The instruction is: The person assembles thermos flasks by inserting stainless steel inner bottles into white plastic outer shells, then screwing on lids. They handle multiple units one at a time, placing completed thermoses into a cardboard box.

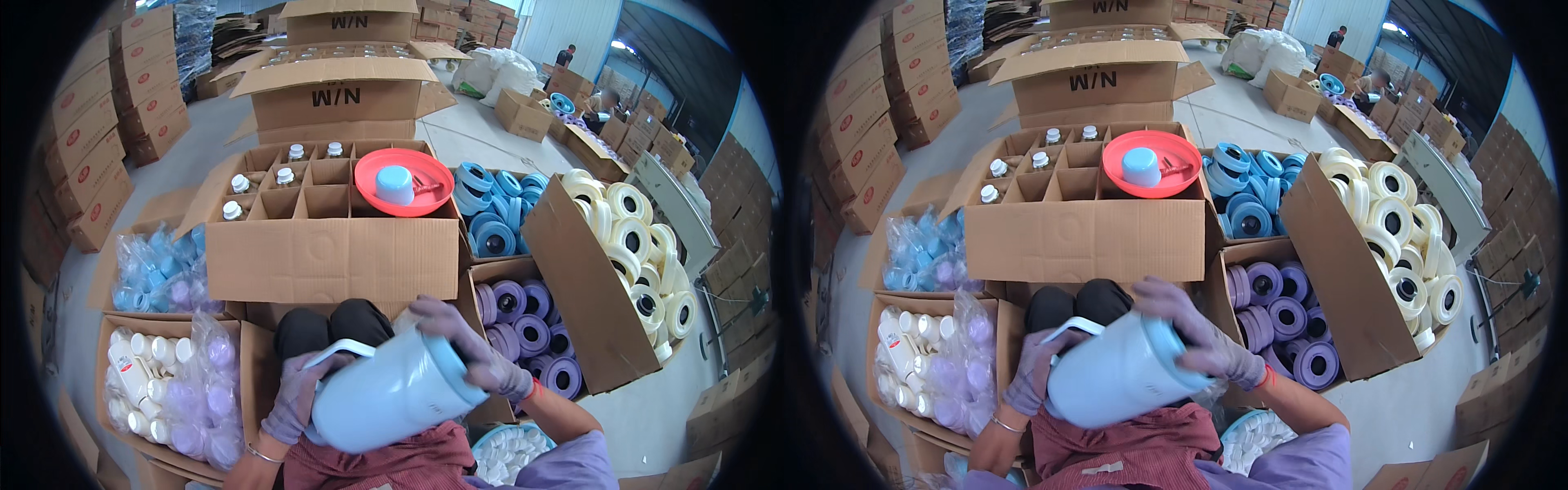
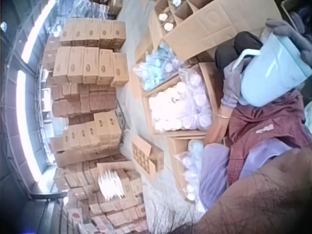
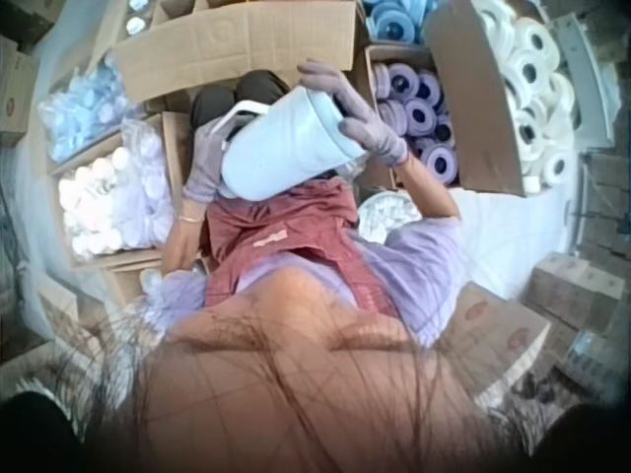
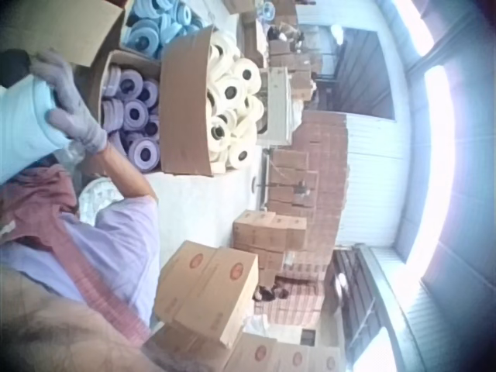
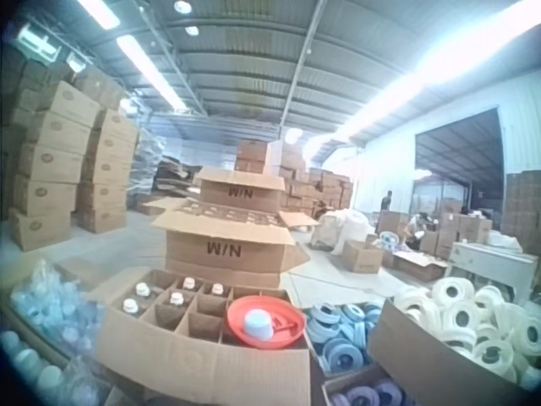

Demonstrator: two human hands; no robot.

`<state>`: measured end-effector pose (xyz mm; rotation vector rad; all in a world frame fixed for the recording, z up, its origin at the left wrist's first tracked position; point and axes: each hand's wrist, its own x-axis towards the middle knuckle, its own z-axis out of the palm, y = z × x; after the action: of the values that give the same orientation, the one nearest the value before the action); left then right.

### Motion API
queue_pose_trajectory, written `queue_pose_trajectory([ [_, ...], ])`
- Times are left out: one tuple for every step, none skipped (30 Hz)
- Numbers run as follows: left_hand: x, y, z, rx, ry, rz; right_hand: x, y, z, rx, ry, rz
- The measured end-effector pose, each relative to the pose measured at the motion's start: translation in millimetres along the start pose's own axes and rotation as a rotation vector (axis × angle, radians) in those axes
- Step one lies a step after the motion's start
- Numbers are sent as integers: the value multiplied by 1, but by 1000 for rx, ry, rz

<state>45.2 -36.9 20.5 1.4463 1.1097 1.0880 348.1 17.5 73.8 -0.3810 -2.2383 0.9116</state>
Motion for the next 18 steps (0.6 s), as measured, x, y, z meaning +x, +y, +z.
queue_pose_trajectory([
  [0,-5,3,65,90,151,-10,7,19,312,219,303],
  [6,0,11,122,163,312,-23,26,38,623,508,628],
  [14,20,15,349,122,540,-37,45,49,868,587,655],
  [17,24,17,347,123,572,-39,59,47,1113,636,655],
  [14,26,17,355,125,585,-32,58,43,1060,624,730],
  [7,26,16,372,113,582,-24,51,41,1025,619,809],
  [7,14,12,338,133,547,-18,44,40,988,614,888],
  [3,16,8,195,153,300,-11,38,38,893,543,879],
  [-1,15,6,37,180,55,-4,31,33,782,471,875],
  [-4,15,3,-123,205,-190,-1,28,29,672,398,867],
  [-2,12,-2,-291,137,-276,-10,41,24,74,251,435],
  [-5,2,-9,-59,-29,-102,-4,19,10,196,110,230],
  [-11,-13,-9,-170,-38,-232,9,5,4,199,-3,148],
  [-16,-21,-6,-278,-71,-374,11,-3,4,204,-94,83],
  [-19,-27,-5,16,-81,-124,9,-2,7,251,-60,166],
  [-24,-31,-3,75,14,-55,6,1,11,299,-26,248],
  [-23,-21,6,123,105,24,1,4,12,333,9,335],
  [-22,-17,16,1,221,-44,-8,10,19,481,157,478],
])
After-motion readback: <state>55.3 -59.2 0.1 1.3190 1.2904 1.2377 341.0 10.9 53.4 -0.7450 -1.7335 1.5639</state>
